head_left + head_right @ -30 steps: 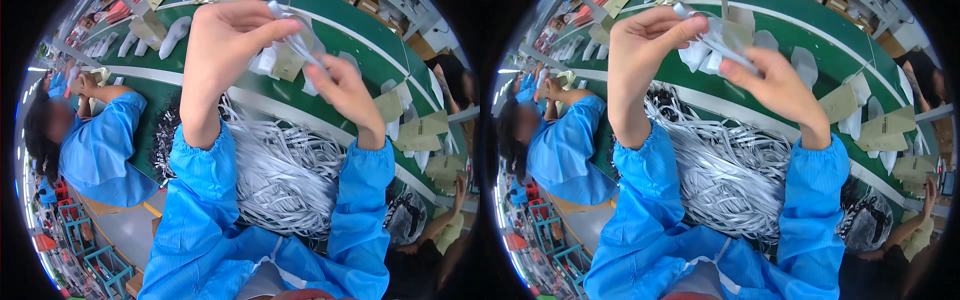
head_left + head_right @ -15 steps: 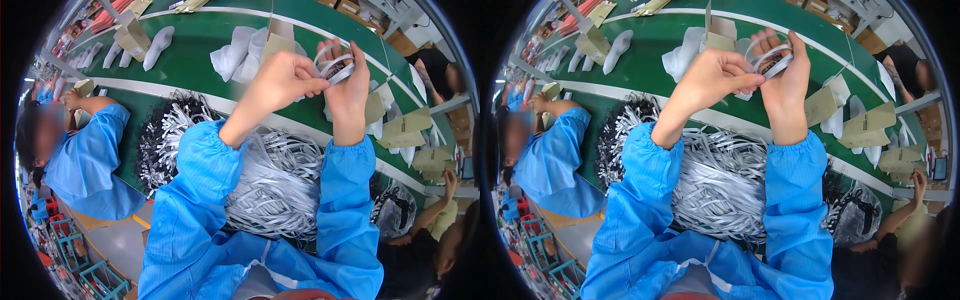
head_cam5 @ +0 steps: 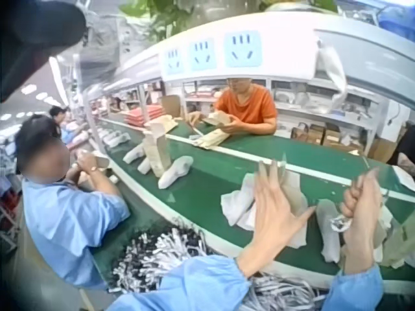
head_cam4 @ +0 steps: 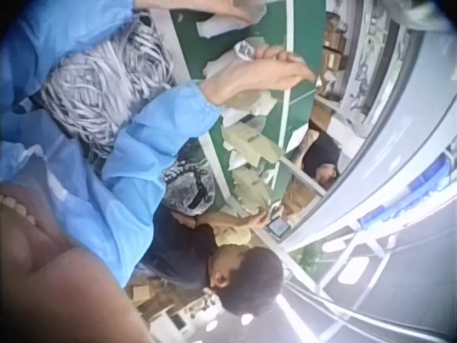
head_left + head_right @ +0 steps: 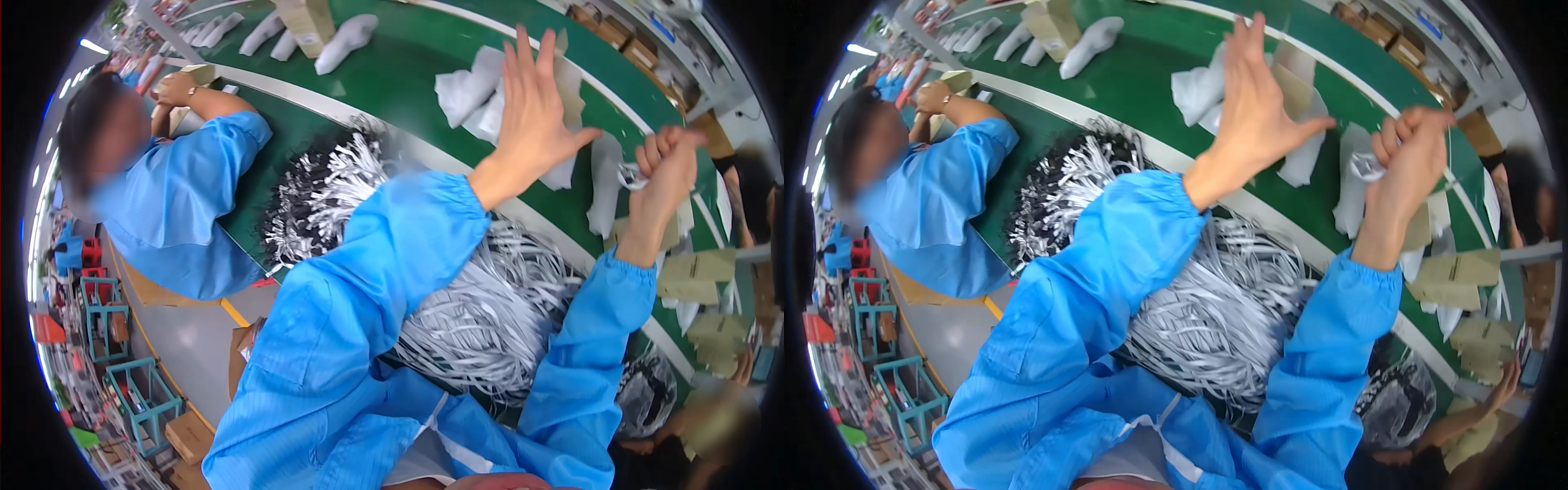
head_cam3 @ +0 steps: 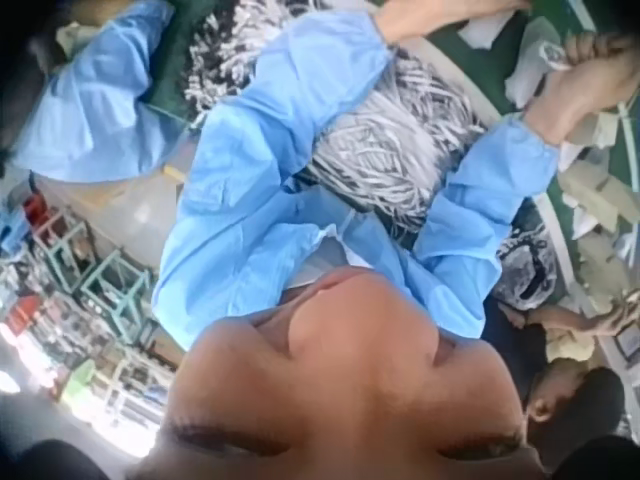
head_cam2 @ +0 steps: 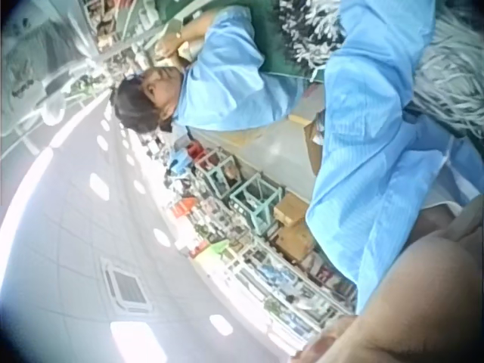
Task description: Sorting cable bundles, tying them with white strips, and packaging them into cardboard boxes.
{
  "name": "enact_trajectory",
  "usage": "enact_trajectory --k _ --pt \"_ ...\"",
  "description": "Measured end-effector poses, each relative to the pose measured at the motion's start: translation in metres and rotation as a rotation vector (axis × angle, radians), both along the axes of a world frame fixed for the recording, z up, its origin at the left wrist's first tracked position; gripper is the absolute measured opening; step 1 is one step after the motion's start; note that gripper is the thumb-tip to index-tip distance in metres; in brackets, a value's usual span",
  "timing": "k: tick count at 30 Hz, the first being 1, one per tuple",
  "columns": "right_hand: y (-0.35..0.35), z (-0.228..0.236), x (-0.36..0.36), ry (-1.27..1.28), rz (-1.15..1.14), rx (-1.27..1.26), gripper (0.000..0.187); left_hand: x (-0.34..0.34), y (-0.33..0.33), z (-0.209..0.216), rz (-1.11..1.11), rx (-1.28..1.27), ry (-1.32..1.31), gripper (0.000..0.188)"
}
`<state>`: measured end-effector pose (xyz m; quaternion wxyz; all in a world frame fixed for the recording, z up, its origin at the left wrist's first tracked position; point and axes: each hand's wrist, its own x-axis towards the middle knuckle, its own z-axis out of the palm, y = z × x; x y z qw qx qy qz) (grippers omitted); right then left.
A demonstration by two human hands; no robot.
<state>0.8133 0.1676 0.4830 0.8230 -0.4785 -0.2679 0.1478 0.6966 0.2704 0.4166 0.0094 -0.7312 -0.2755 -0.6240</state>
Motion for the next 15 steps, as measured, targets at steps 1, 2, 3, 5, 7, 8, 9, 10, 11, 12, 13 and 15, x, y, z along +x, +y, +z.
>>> enact_trajectory --k 1,2,3,5,7,8,9,10,11,12,13,15 --pt "-0.001 -0.003 0.004 -0.001 0.002 0.007 0.043 0.0 0.007 -0.01 0.002 0.007 -0.001 0.12" --pt "-0.003 -0.004 0.005 -0.052 0.1 0.055 0.044 -0.006 0.008 -0.009 -0.158 -0.157 0.005 0.123" --pt "-0.004 -0.005 0.005 -0.103 0.198 0.104 0.045 -0.01 0.008 -0.008 -0.319 -0.32 0.01 0.126" --pt "-0.004 -0.008 0.004 -0.157 0.303 0.155 0.047 -0.016 0.009 -0.004 -0.474 -0.48 0.012 0.129" --pt "-0.001 -0.009 -0.003 -0.344 0.105 0.201 0.047 -0.024 0.001 0.015 -0.563 -0.574 0.194 0.127" --pt "0.0 -0.008 -0.008 -0.433 0.008 0.224 0.047 -0.03 -0.005 0.022 -0.603 -0.623 0.286 0.126" --pt "0.001 -0.009 -0.009 -0.429 0.031 0.234 0.047 -0.032 -0.008 0.021 -0.644 -0.543 0.299 0.127" --pt "0.001 -0.01 -0.008 -0.546 -0.067 0.154 0.046 -0.033 -0.012 0.024 -0.678 -0.461 0.316 0.127" --pt "0.002 -0.012 -0.006 -0.66 -0.167 0.074 0.046 -0.03 -0.02 0.027 -0.728 -0.416 0.328 0.128" --pt "0.002 -0.017 -0.005 -0.767 -0.272 -0.016 0.045 -0.03 -0.029 0.033 -0.785 -0.379 0.348 0.128" --pt "0.002 -0.019 -0.005 -0.755 -0.25 -0.01 0.045 -0.03 -0.031 0.035 -0.762 -0.389 0.354 0.128" --pt "-0.001 -0.013 -0.003 -0.709 -0.014 -0.166 0.04 -0.032 -0.035 0.041 -0.753 -0.444 0.326 0.127"
